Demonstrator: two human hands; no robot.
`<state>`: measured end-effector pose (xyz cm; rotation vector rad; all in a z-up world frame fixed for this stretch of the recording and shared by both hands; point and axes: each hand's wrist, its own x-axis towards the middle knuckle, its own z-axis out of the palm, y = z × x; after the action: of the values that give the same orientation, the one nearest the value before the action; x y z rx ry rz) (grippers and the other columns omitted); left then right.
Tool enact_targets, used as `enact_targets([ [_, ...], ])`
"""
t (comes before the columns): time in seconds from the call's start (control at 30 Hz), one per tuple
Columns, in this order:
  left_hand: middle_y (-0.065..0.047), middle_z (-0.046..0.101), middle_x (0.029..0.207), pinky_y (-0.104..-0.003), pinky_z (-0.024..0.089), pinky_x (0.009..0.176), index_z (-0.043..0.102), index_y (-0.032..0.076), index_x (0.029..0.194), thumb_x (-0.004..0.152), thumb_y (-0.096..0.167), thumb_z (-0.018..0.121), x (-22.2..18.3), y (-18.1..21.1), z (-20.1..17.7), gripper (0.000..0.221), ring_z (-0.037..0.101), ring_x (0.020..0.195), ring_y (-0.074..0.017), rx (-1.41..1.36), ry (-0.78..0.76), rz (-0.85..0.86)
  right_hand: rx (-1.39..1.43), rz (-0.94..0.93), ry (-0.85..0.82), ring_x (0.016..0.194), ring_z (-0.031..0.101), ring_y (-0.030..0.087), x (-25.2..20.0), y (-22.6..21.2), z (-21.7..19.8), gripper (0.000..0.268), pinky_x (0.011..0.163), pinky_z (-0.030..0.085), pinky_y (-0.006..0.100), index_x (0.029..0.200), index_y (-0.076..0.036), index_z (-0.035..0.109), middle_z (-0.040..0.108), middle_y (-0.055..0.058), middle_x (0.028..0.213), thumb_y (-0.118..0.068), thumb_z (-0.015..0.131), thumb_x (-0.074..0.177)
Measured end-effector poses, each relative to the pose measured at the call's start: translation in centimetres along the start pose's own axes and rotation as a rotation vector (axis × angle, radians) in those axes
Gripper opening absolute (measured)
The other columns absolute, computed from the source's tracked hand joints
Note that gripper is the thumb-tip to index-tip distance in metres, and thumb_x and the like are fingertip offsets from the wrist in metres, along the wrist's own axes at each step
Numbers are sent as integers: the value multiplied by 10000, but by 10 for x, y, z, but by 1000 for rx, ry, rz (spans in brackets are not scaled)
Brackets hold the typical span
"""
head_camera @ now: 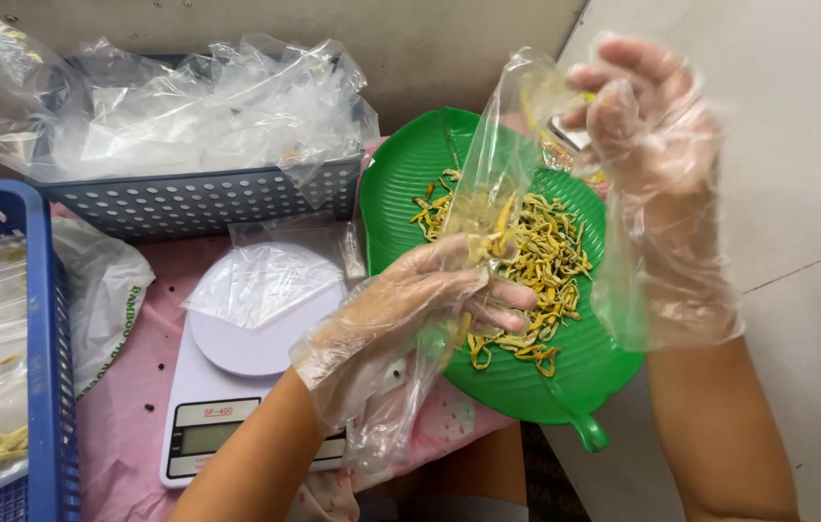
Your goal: Packing small yellow food items into plastic bags and weighing them on a digital scale.
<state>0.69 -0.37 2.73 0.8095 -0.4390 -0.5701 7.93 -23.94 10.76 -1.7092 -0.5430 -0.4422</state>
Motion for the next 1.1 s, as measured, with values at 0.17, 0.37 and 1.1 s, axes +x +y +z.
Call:
enact_targets([
  [0.17,-234,685,1237,-464,556,1025,475,-15,1476,996,215,633,-1,5,-1,556,723,1009,-365,5,-163,50,66,636,75,938,671,194,-12,-10,53,1402,661,538,341,1425,-125,562,633,87,1313,-840,668,223],
  [0.37,-227,680,1308,-470,558,1020,509,29,1467,1013,241,603,-2,4,-9,509,729,1068,-353,96,-171,5,318,494,41,1347,561,326,-36,-29,60,1183,1041,540,429,1520,-57,403,494,116,1571,-730,718,599],
  [1.1,-218,747,1157,-447,516,1077,570,-37,1374,831,266,601,-23,-12,5,622,727,1054,-314,92,67,-172,233,1,-8,927,703,179,-43,-49,61,34,806,519,322,1009,-202,733,756,60,960,-219,706,1020],
])
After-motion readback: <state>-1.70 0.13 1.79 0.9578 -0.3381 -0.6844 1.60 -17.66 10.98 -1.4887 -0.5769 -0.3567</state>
